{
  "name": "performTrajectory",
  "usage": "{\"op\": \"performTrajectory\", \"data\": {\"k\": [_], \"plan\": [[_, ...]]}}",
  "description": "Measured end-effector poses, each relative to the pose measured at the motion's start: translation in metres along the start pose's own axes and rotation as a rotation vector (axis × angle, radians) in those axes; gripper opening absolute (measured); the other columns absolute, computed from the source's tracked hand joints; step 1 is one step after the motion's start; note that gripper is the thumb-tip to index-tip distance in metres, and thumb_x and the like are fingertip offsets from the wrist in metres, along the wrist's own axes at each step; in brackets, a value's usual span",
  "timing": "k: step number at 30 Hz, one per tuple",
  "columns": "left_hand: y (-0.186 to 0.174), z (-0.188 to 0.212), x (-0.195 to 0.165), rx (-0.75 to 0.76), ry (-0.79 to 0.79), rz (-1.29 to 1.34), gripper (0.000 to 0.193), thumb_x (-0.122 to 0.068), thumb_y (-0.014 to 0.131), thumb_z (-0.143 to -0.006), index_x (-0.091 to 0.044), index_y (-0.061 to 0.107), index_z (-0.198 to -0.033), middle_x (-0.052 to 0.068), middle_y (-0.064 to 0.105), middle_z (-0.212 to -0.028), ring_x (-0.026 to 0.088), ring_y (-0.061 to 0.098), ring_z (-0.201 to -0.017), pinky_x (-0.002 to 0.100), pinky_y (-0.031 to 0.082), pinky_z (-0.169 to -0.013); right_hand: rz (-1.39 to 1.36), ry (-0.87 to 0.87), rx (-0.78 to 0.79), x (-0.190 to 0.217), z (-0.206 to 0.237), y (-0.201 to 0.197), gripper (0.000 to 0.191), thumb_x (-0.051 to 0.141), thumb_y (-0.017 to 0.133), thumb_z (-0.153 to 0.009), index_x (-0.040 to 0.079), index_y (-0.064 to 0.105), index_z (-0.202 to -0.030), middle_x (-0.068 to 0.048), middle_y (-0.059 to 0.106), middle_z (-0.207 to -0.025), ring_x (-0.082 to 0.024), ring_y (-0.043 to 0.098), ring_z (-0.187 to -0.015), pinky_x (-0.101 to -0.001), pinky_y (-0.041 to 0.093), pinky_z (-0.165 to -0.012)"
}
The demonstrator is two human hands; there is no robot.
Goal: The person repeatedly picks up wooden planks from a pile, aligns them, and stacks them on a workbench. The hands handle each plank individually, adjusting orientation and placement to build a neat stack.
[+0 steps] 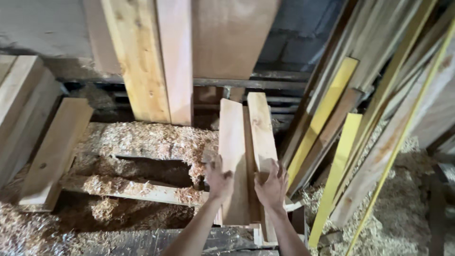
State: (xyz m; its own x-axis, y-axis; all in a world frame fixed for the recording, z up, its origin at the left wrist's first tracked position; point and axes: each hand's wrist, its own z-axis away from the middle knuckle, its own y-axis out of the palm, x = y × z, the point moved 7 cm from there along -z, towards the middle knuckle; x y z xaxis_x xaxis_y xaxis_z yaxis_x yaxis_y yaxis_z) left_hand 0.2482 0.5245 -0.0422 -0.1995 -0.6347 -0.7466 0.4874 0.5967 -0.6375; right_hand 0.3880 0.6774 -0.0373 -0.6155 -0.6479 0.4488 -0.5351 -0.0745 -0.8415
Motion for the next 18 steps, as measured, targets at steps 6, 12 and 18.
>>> {"op": "performTrajectory", "data": {"k": [6,12,18], "plan": [[0.035,-0.012,0.011,0.114,0.023,0.44,0.075,-0.006,0.044,-0.099,-0.004,0.002,-0.162,0.017,-0.003,-0.172,0.029,-0.002,-0.159,0.04,0.001,-0.13,-0.06,0.214,0.267,-0.028,-0.012,0.008,0.104,0.045,0.079,-0.077,0.007,0.025,-0.157,-0.024,0.048,-0.147,-0.043,0.058,-0.125,-0.0484,0.053,-0.103],[0.067,-0.024,0.023,0.166,-0.015,0.488,0.073,-0.01,0.04,-0.101,-0.001,-0.001,-0.16,0.018,0.001,-0.171,0.029,0.005,-0.158,0.033,0.004,-0.128,-0.101,0.223,0.223,-0.024,-0.005,-0.002,0.1,0.041,0.079,-0.075,0.005,0.033,-0.156,-0.021,0.053,-0.146,-0.041,0.059,-0.126,-0.046,0.051,-0.106],[0.06,-0.028,0.021,0.113,0.137,0.469,0.073,-0.017,0.044,-0.104,0.002,0.001,-0.16,0.022,0.005,-0.17,0.03,0.007,-0.159,0.034,0.007,-0.129,-0.146,0.217,0.263,-0.022,-0.008,0.011,0.101,0.041,0.081,-0.078,0.002,0.029,-0.156,-0.023,0.048,-0.149,-0.042,0.053,-0.131,-0.045,0.044,-0.112]]}}
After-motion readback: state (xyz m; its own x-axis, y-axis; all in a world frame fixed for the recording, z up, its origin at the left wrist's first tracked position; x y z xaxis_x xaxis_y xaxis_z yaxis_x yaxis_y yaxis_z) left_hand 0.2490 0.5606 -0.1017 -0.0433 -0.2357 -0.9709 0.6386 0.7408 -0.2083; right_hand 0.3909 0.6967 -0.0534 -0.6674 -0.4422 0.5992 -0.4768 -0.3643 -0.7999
